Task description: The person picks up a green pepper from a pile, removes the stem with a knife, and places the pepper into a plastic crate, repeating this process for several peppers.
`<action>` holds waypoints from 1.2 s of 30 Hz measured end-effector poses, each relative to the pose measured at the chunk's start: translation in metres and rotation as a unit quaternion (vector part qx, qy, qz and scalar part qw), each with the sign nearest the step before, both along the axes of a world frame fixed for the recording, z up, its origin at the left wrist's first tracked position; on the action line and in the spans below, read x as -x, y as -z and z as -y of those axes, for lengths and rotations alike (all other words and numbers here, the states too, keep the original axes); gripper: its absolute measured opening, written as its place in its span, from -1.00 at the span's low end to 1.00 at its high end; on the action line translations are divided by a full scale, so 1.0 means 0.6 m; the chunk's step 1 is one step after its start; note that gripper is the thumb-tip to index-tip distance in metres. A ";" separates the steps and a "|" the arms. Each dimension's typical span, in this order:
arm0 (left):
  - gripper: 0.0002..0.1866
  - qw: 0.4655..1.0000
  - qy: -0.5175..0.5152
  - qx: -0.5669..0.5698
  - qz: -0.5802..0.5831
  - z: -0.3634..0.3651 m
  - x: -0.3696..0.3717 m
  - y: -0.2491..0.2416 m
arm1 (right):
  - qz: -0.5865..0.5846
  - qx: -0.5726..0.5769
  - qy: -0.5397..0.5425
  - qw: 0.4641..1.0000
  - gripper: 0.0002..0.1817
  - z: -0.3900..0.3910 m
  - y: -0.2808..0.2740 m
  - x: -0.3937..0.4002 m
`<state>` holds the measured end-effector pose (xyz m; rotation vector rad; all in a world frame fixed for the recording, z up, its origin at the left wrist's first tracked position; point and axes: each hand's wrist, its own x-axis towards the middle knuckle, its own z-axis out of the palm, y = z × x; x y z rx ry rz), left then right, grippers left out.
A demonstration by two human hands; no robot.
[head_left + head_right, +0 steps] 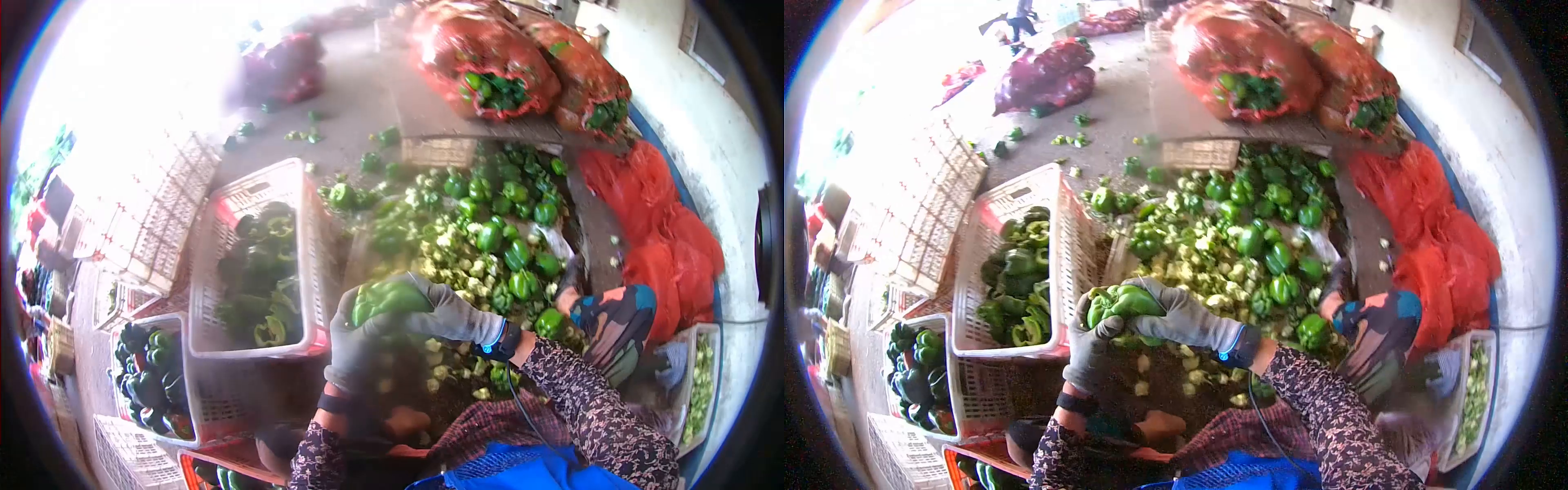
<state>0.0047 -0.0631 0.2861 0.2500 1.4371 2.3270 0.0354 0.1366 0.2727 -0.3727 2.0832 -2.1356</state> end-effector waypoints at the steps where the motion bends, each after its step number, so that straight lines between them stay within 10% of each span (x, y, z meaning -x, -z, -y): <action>1: -0.21 1.000 -0.017 -0.017 -0.002 0.012 0.009 0.003 | -0.018 0.029 -0.007 0.999 -0.37 0.018 -0.011 0.014; 8: -0.31 0.992 -0.107 -0.046 -0.042 0.141 0.067 -0.038 | -0.057 0.134 -0.128 0.981 -0.37 0.142 -0.016 0.150; 12: -0.29 0.933 -0.264 0.168 -0.178 0.183 0.107 -0.045 | -0.294 -0.344 0.043 0.891 -0.24 0.195 -0.099 0.208; 17: -0.45 0.900 -0.330 0.195 -0.206 0.221 0.120 -0.051 | -0.413 -0.281 0.059 0.864 -0.48 0.302 -0.117 0.234; 20: -0.52 0.769 -0.404 0.440 -0.228 0.230 0.107 -0.067 | -0.423 -0.382 0.072 0.818 -0.58 0.319 -0.126 0.219; 26: -0.47 0.754 -0.349 0.526 -0.180 0.234 0.105 -0.064 | -0.457 -0.352 0.113 0.809 -0.84 0.339 -0.109 0.226; 30: -0.30 0.818 -0.360 0.377 -0.244 0.244 0.129 -0.061 | -0.474 -0.286 0.114 0.825 -0.86 0.344 -0.095 0.252; 32: -0.07 0.968 -0.208 -0.039 -0.133 0.251 0.132 -0.073 | -0.476 -0.241 0.105 0.839 -0.86 0.343 -0.095 0.259; 36: -0.27 0.975 -0.166 0.032 -0.146 0.264 0.160 -0.052 | -0.452 -0.215 0.082 0.862 -0.87 0.343 -0.097 0.269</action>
